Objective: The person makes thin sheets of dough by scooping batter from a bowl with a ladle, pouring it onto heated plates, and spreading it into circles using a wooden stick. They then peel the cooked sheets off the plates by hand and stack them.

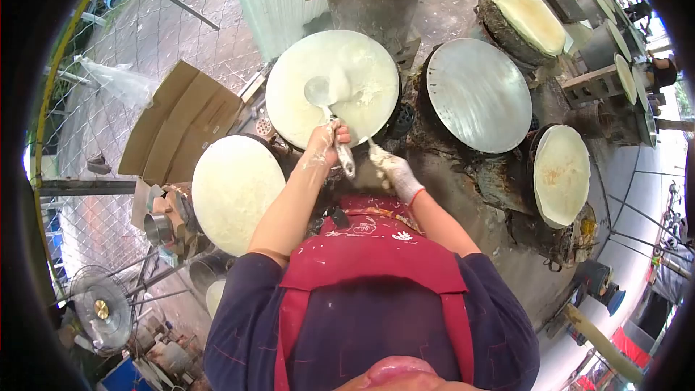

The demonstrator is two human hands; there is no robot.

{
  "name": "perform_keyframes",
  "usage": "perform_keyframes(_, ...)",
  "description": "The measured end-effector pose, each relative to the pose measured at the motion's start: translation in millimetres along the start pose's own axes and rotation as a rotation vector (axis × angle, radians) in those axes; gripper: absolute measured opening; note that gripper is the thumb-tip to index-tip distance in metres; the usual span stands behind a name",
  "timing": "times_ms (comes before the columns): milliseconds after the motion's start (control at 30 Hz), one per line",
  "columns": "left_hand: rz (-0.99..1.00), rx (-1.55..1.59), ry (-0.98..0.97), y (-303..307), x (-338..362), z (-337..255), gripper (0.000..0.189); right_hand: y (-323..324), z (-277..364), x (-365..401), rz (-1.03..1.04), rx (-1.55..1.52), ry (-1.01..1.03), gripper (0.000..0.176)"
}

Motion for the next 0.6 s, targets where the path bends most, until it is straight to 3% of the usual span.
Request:
perform_keyframes(33,-0.052,0.048,0.02,0.0,0.4,4.9,0.015,-15.3,-3.4,6.6,0.008,0.029,-0.126,0.036)
perform_keyframes(100,0.148,0.446,0.106,-10.0,3.0,-6.9,0.012,-21.1,7.1,6.1,0.082,-0.064,-0.143,0.031)
perform_keyframes(133,0.375,0.547,0.122,-35.7,38.1,-26.6,0.013,-4.5,22.0,4.0,0.026,-0.022,-0.084,0.03)
perform_keyframes(167,0.817,0.79,0.462,-57.3,64.6,-37.7,0.019,17.1,36.4,1.8,-0.029,0.018,-0.024,0.028)
perform_keyframes(200,0.802,0.801,0.573,-59.2,83.5,-44.5,0.023,40.6,42.2,-5.8,-0.11,0.079,0.04,0.029)
perform_keyframes(233,0.56,0.658,0.443,-34.4,73.6,-47.8,0.026,59.4,44.0,-9.7,-0.196,0.081,-0.029,0.027)
perform_keyframes(267,0.486,0.228,0.197,-45.6,82.8,-51.0,0.025,62.3,72.4,-30.1,-0.252,0.362,0.442,0.028)
perform_keyframes(300,0.391,-0.202,-0.048,-67.2,99.6,-61.9,0.025,45.4,75.0,-32.2,-0.157,0.542,0.642,0.03)
perform_keyframes(333,0.364,-0.294,-0.091,-85.5,106.7,-65.4,0.024,28.4,74.0,-29.0,-0.074,0.689,0.859,0.032)
perform_keyframes(367,0.339,-0.388,-0.134,-102.0,107.7,-68.1,0.024,8.9,65.6,-17.3,0.145,0.736,0.798,0.035)
perform_keyframes(433,0.347,-0.479,-0.131,-137.5,105.5,-60.8,0.025,17.0,24.3,-17.9,0.334,0.342,0.237,0.039)
perform_keyframes(500,0.362,-0.566,-0.105,-169.7,97.4,-33.0,0.025,77.6,48.3,14.5,0.061,0.181,0.31,0.032)
perform_keyframes(567,0.404,-0.572,-0.047,-201.5,81.7,10.1,0.026,169.1,57.0,56.1,-0.279,0.058,0.206,0.037)
perform_keyframes(600,0.416,-0.577,-0.021,-216.2,70.9,35.8,0.026,213.8,42.4,65.1,-0.345,-0.056,0.155,0.036)
Point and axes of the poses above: each hand's wrist, its own x-axis away from the middle knuckle, its own y-axis out of the back of the hand, z = x × y, the point moved 10 cm from there along -x, towards the middle knuckle, and after that the axes turned 10 degrees about x, right-handed, at the moved point
